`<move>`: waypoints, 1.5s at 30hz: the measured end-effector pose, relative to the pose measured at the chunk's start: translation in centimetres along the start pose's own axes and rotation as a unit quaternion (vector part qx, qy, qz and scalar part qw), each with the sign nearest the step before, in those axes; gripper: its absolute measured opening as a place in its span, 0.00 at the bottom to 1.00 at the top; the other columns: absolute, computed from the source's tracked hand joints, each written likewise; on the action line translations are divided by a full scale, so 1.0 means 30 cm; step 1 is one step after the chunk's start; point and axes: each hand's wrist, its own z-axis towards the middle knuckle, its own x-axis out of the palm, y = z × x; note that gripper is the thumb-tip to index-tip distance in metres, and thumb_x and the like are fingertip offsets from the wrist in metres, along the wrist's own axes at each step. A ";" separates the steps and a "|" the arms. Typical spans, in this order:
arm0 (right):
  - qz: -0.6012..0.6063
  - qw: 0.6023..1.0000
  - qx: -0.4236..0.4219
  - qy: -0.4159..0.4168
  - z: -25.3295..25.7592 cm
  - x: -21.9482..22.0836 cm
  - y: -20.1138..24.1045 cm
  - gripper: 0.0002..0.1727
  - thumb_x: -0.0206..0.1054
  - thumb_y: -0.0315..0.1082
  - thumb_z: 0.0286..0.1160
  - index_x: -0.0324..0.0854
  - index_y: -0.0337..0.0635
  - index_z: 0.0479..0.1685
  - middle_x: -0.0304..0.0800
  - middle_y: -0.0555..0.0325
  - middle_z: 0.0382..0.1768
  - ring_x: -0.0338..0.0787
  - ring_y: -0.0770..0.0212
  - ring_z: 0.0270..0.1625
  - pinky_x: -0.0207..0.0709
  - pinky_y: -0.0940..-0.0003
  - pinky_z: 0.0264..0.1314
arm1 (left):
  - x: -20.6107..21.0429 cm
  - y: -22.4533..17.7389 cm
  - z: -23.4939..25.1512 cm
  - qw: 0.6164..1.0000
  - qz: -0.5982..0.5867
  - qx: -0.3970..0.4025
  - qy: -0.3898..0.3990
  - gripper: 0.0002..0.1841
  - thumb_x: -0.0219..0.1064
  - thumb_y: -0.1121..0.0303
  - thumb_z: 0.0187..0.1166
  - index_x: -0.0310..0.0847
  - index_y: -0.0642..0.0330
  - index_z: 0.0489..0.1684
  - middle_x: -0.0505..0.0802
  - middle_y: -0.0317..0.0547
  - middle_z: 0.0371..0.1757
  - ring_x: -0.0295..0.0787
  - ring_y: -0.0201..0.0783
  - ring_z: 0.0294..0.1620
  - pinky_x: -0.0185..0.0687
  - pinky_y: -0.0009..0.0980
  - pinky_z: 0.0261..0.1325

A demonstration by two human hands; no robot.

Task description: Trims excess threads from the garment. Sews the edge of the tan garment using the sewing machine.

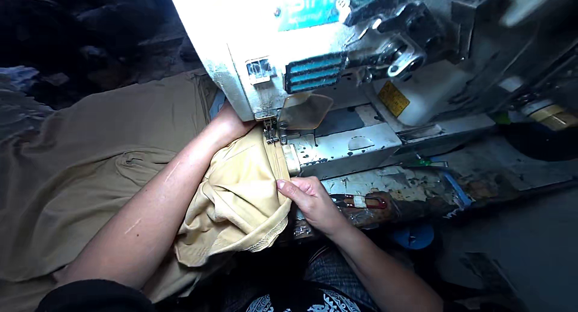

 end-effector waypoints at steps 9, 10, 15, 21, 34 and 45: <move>-0.012 1.000 0.003 -0.015 0.009 0.011 0.002 0.24 0.59 0.31 0.84 0.73 0.49 0.10 0.77 0.73 0.14 0.78 0.83 0.21 0.72 0.84 0.28 | -0.002 0.019 0.010 1.000 -0.022 0.015 0.004 0.21 0.70 0.67 0.78 0.81 0.75 0.64 0.90 0.66 0.62 0.85 0.51 0.70 0.72 0.44 0.77; -0.019 1.000 0.003 -0.018 0.012 0.011 0.001 0.24 0.59 0.31 0.83 0.73 0.48 0.10 0.77 0.73 0.14 0.78 0.83 0.21 0.72 0.83 0.28 | -0.003 0.023 0.014 0.999 -0.026 0.018 0.010 0.21 0.69 0.67 0.79 0.81 0.75 0.64 0.89 0.66 0.62 0.85 0.51 0.70 0.73 0.44 0.77; -0.030 0.999 0.023 -0.004 -0.013 0.013 0.007 0.21 0.57 0.33 0.87 0.81 0.44 0.19 0.83 0.69 0.17 0.83 0.78 0.22 0.78 0.80 0.28 | -0.028 -0.015 0.021 0.995 -0.030 -0.076 0.058 0.18 0.71 0.67 0.78 0.85 0.72 0.59 0.92 0.63 0.57 0.88 0.53 0.65 0.77 0.52 0.72; -0.067 0.997 0.007 -0.023 -0.068 0.020 0.001 0.20 0.54 0.34 0.87 0.80 0.47 0.21 0.82 0.74 0.18 0.82 0.82 0.22 0.77 0.84 0.27 | -0.022 -0.203 -0.199 0.971 0.172 -0.160 0.036 0.17 0.63 0.60 0.86 0.86 0.68 0.50 0.90 0.63 0.50 0.90 0.64 0.50 0.84 0.62 0.44; -0.073 0.996 0.006 -0.042 -0.072 0.026 0.003 0.20 0.53 0.32 0.86 0.83 0.46 0.22 0.84 0.75 0.18 0.83 0.84 0.22 0.78 0.87 0.28 | 0.039 -0.184 -0.222 0.968 0.190 -0.156 -0.046 0.10 0.62 0.67 0.83 0.86 0.64 0.41 0.89 0.54 0.42 0.92 0.55 0.37 0.82 0.51 0.29; -0.074 0.995 -0.027 -0.066 -0.054 0.028 -0.020 0.20 0.53 0.31 0.85 0.82 0.47 0.21 0.84 0.73 0.20 0.84 0.84 0.27 0.79 0.85 0.34 | 0.051 -0.192 -0.228 0.964 0.206 -0.154 -0.065 0.10 0.62 0.68 0.83 0.86 0.65 0.41 0.89 0.54 0.41 0.91 0.54 0.38 0.82 0.50 0.30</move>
